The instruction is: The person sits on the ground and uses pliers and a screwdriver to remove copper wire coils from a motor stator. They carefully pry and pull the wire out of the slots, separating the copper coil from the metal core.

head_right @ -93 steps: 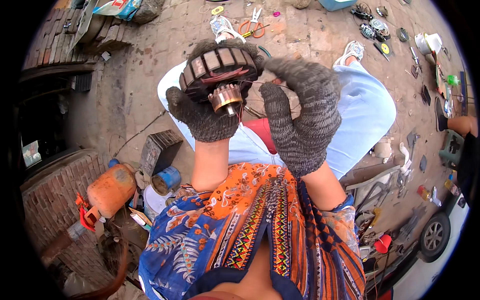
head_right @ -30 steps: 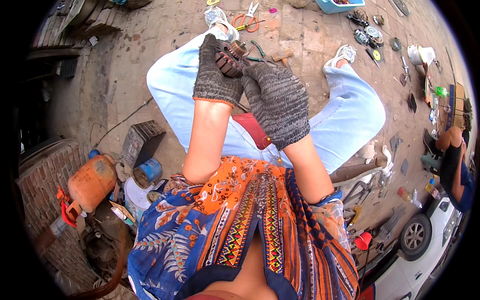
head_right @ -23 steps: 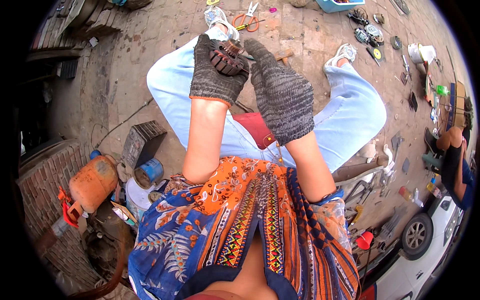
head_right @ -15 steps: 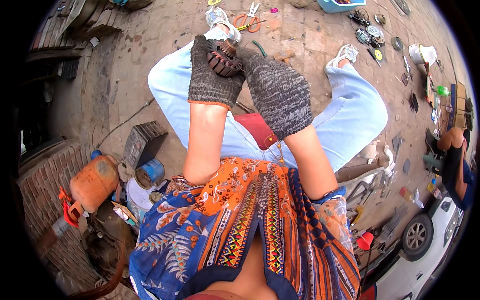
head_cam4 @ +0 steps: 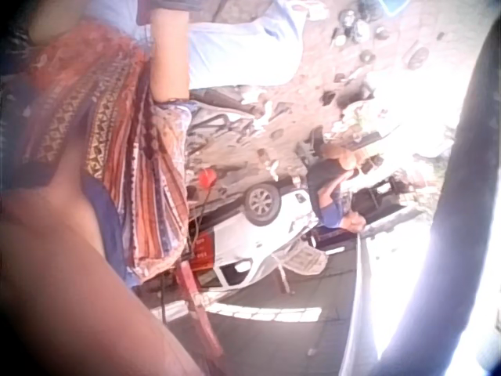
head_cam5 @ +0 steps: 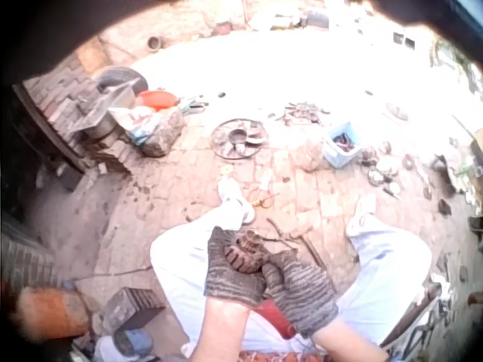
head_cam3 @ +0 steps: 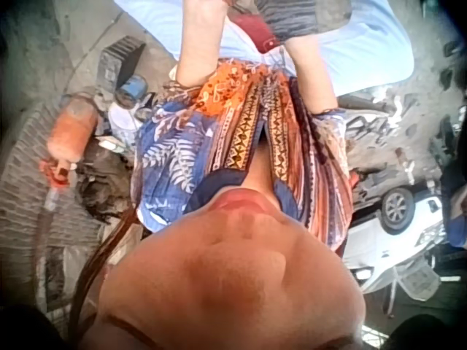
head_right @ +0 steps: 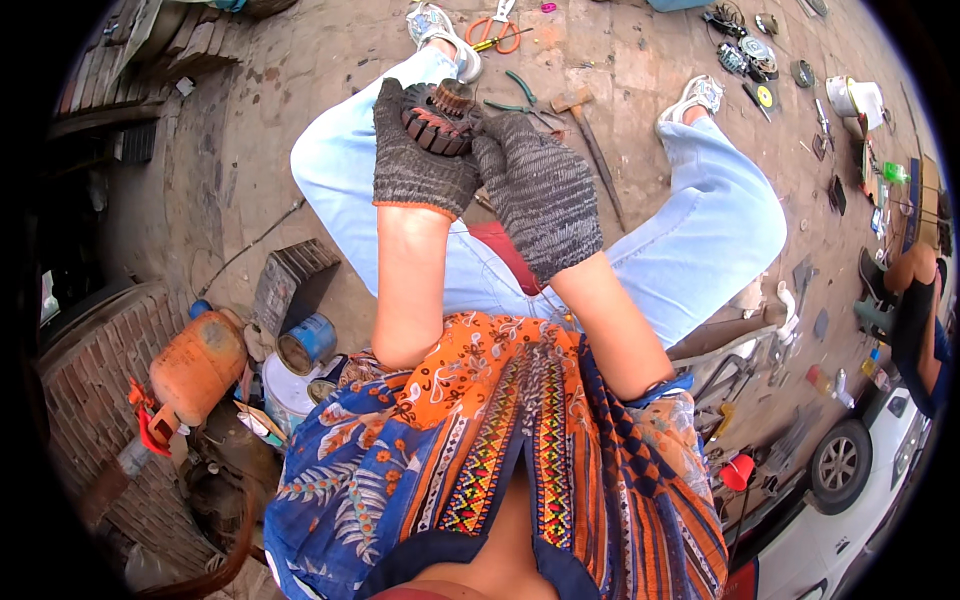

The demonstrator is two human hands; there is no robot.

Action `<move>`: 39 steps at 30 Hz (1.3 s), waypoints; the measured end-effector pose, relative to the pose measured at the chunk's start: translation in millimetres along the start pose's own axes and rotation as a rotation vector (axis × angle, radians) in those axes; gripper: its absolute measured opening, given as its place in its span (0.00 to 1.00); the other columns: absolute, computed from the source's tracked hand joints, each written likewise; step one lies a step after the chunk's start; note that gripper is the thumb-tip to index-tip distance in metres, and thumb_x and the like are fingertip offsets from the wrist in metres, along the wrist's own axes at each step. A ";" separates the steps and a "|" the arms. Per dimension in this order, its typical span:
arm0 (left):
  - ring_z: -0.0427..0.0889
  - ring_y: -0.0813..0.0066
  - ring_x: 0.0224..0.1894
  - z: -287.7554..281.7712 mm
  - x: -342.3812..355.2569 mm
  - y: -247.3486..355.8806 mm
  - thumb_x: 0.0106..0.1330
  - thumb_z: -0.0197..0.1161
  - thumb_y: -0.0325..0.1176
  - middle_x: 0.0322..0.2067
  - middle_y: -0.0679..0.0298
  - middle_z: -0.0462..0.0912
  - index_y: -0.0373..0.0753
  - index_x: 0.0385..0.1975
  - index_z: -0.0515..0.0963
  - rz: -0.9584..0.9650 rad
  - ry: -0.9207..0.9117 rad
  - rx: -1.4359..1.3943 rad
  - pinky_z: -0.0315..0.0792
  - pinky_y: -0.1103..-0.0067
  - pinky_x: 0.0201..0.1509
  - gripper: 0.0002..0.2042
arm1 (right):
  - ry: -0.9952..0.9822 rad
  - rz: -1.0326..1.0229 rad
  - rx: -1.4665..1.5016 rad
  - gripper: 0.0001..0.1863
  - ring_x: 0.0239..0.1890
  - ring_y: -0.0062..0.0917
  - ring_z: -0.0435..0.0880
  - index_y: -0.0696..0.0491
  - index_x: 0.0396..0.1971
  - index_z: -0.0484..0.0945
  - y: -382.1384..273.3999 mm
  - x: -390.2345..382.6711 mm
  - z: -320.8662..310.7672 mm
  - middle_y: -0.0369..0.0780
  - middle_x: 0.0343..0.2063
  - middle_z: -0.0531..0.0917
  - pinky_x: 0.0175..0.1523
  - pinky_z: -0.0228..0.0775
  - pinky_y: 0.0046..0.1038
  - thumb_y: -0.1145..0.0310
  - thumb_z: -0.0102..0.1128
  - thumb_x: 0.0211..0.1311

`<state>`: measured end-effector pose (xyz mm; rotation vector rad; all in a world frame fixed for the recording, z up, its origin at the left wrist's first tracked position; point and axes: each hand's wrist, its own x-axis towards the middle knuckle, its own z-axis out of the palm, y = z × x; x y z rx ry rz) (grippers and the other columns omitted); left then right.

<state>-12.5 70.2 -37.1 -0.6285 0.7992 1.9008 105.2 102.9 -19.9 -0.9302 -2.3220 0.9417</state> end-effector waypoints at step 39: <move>0.69 0.64 0.41 -7.6 12.5 15.2 0.58 0.48 0.61 0.40 0.61 0.72 0.43 0.41 0.69 0.085 0.025 0.202 0.65 0.60 0.49 0.26 | -0.753 0.781 -0.163 0.15 0.42 0.39 0.79 0.51 0.39 0.78 182.1 -144.6 185.3 0.47 0.39 0.80 0.47 0.71 0.36 0.62 0.59 0.51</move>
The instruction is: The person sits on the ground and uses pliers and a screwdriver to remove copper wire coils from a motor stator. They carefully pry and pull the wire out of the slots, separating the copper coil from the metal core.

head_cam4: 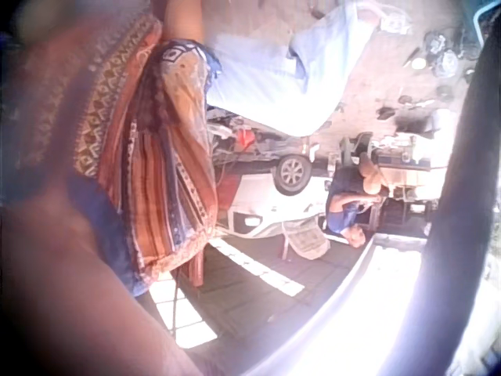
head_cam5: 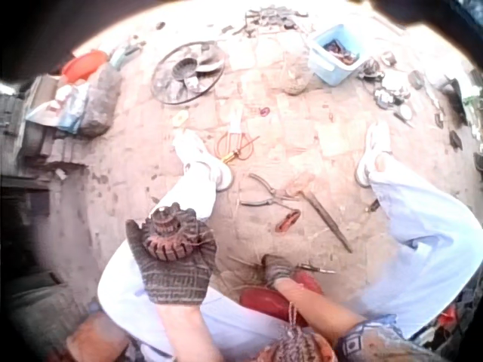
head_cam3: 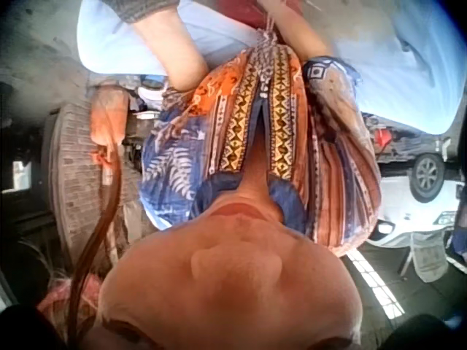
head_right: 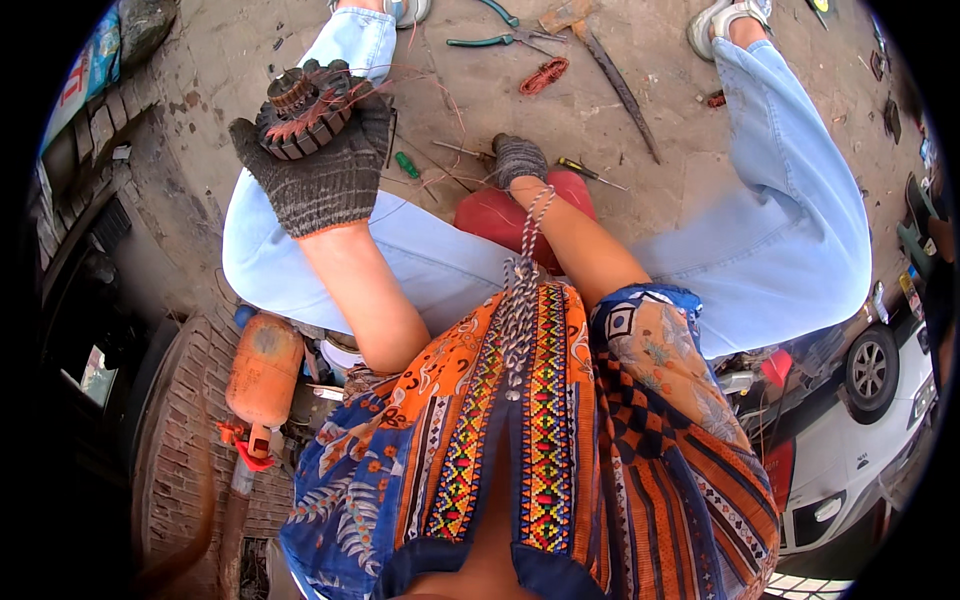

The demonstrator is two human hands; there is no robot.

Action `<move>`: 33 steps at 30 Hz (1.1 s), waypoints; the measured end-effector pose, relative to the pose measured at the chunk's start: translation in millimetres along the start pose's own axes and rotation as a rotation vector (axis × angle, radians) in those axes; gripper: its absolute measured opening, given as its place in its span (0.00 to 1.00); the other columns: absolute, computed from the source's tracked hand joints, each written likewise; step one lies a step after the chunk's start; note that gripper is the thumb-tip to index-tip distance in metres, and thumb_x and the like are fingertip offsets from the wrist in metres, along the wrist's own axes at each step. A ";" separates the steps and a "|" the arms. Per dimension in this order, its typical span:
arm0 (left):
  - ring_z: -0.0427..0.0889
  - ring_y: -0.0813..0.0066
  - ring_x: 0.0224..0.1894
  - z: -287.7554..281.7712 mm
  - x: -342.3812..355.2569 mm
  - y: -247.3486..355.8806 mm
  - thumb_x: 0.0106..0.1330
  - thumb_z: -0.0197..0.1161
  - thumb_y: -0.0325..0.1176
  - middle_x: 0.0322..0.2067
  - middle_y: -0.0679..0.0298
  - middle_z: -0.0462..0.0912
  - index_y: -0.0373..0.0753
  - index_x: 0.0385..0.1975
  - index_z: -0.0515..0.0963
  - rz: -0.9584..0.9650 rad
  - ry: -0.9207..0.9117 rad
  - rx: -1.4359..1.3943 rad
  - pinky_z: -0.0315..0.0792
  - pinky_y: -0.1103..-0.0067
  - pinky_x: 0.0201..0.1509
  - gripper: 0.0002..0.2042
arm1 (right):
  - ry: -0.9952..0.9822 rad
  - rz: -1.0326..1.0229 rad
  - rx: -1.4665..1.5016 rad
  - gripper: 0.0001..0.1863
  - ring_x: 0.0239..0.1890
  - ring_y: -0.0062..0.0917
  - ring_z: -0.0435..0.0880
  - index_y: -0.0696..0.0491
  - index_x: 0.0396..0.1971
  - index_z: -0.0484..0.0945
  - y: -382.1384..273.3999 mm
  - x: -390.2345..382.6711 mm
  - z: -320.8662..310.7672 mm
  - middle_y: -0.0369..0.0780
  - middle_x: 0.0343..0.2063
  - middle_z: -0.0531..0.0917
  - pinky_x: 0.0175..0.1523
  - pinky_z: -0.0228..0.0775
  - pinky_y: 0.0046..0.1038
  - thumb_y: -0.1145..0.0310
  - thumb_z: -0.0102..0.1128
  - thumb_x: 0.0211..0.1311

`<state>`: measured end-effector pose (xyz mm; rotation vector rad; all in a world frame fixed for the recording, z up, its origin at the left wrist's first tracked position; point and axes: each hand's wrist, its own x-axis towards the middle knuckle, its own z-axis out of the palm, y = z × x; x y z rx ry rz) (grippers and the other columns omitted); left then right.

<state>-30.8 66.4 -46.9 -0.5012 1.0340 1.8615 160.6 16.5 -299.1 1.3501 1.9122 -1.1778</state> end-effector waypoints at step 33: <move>0.71 0.57 0.48 17.4 -42.5 -16.7 0.65 0.44 0.56 0.45 0.56 0.73 0.40 0.42 0.71 0.026 0.158 -0.368 0.59 0.55 0.59 0.23 | 0.033 -0.781 -0.319 0.09 0.38 0.40 0.79 0.55 0.38 0.71 -46.4 11.0 69.8 0.50 0.37 0.77 0.42 0.71 0.36 0.70 0.48 0.59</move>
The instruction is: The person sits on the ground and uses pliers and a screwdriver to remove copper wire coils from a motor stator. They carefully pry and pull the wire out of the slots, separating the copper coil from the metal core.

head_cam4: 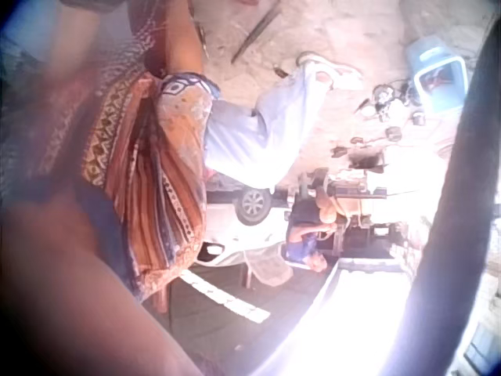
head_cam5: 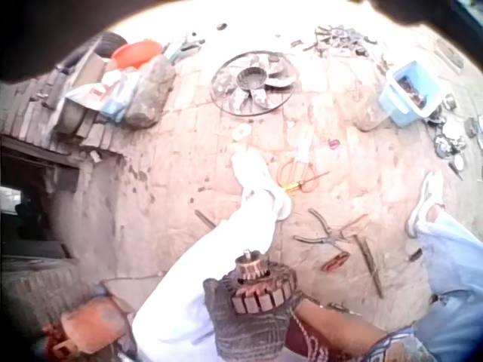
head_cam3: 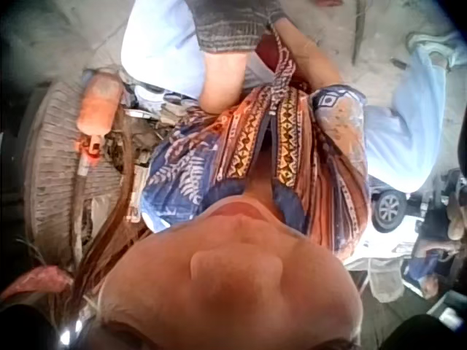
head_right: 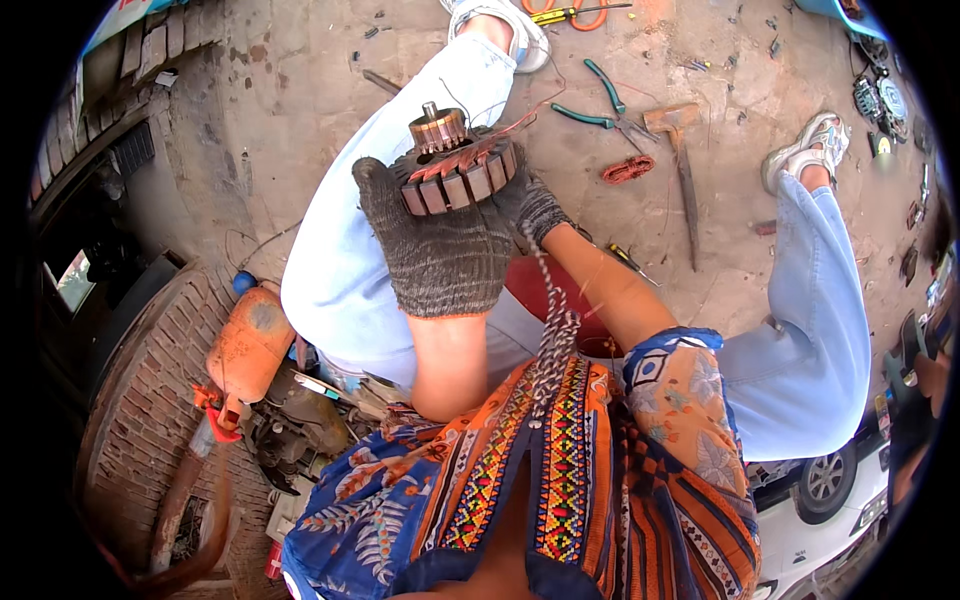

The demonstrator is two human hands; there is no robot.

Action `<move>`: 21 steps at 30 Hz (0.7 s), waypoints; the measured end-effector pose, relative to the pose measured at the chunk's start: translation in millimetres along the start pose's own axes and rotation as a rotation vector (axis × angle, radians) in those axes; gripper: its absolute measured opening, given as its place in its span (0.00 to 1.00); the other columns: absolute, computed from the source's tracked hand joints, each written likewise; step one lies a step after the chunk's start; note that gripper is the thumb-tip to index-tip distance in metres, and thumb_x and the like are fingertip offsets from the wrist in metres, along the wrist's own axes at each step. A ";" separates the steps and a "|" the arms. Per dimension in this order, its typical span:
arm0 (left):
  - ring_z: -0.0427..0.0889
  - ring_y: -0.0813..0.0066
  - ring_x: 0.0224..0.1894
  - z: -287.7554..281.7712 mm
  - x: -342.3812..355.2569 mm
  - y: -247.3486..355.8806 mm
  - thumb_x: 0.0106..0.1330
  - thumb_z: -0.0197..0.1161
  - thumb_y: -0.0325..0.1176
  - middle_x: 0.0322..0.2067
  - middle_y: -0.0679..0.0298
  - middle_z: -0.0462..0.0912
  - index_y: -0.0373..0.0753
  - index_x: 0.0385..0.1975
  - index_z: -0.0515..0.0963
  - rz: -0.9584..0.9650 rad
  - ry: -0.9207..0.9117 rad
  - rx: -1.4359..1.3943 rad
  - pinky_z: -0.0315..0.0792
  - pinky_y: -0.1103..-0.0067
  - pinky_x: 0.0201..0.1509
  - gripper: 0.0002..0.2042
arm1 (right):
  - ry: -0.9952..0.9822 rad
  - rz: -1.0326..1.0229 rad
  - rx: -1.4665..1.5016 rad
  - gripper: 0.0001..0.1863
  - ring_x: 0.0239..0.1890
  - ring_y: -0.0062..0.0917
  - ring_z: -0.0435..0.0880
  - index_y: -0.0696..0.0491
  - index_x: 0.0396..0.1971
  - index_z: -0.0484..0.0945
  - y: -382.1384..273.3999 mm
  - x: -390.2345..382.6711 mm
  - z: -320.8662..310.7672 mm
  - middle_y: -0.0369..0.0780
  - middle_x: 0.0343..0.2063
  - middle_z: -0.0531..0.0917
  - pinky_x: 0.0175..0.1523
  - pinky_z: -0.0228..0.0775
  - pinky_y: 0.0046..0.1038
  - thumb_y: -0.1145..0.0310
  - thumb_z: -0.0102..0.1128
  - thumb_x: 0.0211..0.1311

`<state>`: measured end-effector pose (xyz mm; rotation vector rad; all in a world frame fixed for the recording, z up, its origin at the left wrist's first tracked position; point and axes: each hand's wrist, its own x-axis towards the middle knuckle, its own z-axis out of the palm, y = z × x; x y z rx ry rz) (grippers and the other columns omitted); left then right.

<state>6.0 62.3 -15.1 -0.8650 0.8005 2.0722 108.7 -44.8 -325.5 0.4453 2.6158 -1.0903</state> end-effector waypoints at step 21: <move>0.76 0.70 0.34 -10.9 -19.6 -2.0 0.65 0.53 0.42 0.31 0.60 0.75 0.36 0.40 0.67 0.144 -0.494 0.264 0.72 0.67 0.48 0.15 | 0.337 0.301 0.756 0.11 0.33 0.21 0.78 0.58 0.34 0.77 -87.0 -196.1 -350.3 0.39 0.29 0.80 0.40 0.70 0.23 0.72 0.65 0.49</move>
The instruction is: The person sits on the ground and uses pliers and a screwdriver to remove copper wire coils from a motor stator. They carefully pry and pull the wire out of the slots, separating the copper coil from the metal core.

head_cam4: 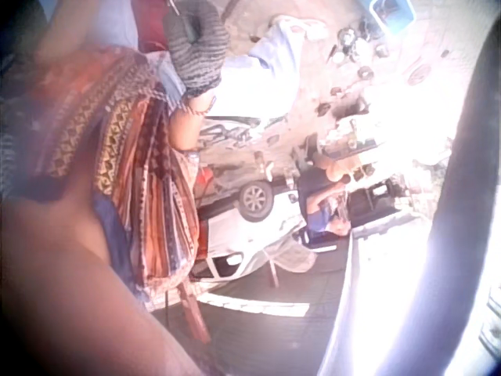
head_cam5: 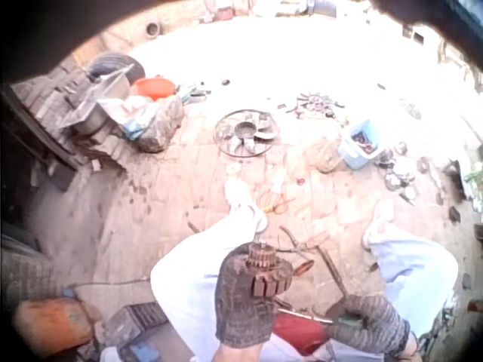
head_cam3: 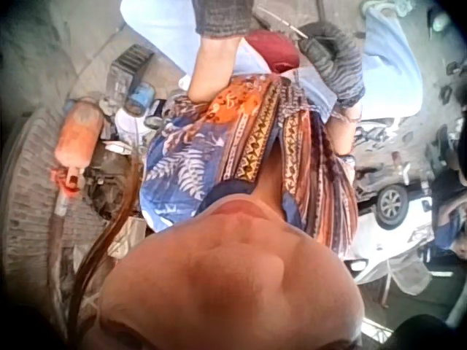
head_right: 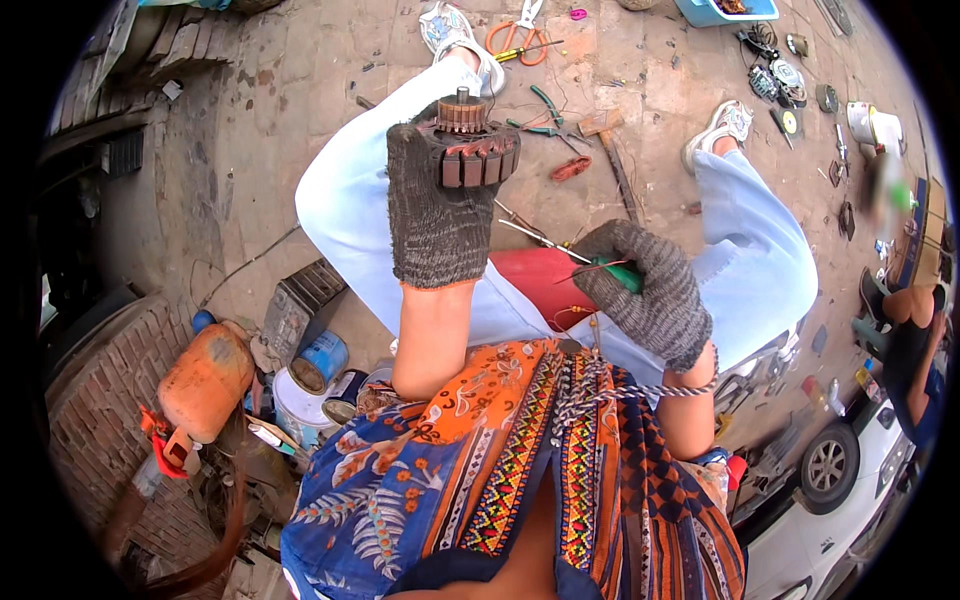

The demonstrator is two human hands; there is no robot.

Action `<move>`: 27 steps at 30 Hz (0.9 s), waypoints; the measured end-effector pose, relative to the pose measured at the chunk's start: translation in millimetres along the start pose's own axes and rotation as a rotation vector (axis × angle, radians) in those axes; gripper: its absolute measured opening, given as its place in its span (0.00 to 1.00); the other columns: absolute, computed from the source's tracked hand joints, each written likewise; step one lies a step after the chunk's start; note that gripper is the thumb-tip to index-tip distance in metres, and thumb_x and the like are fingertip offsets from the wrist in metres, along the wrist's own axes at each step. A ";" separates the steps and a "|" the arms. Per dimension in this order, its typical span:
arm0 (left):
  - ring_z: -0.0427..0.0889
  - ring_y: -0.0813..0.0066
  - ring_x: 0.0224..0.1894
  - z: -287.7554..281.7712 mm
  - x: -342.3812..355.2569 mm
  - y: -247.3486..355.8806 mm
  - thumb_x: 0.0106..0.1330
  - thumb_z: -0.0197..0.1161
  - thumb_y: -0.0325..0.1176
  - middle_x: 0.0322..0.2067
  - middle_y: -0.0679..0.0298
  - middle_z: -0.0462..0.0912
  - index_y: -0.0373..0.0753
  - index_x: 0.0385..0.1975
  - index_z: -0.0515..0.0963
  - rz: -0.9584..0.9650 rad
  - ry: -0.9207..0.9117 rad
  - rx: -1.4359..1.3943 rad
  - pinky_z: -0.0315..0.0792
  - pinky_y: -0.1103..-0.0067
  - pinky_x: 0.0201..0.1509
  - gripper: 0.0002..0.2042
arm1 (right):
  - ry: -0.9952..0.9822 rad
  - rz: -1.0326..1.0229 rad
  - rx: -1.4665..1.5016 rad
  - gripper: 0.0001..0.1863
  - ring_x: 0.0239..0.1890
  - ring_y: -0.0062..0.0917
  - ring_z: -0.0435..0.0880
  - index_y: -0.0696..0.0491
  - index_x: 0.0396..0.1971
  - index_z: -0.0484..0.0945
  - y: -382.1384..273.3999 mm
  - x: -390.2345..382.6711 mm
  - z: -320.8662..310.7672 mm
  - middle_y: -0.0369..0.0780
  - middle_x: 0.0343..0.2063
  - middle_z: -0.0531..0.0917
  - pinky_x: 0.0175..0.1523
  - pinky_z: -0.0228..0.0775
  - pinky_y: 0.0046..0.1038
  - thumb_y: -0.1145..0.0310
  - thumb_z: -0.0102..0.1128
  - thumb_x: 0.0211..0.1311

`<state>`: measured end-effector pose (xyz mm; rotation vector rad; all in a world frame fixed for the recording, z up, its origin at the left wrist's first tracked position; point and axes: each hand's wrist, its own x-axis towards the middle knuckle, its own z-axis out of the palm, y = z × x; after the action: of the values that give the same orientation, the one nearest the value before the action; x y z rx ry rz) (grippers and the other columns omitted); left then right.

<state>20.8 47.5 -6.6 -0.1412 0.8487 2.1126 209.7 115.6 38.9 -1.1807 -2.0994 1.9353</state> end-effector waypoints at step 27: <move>0.73 0.68 0.30 11.8 -20.5 17.7 0.58 0.55 0.57 0.27 0.64 0.72 0.42 0.33 0.69 -0.229 0.006 -0.032 0.72 0.65 0.45 0.22 | 0.230 -0.326 -0.226 0.11 0.29 0.25 0.82 0.58 0.33 0.80 -49.2 4.5 -14.8 0.42 0.27 0.83 0.36 0.72 0.24 0.69 0.63 0.50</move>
<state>23.2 33.8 19.4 -0.2500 0.7639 1.9123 190.1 134.1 82.9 -0.9612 -2.2566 1.3882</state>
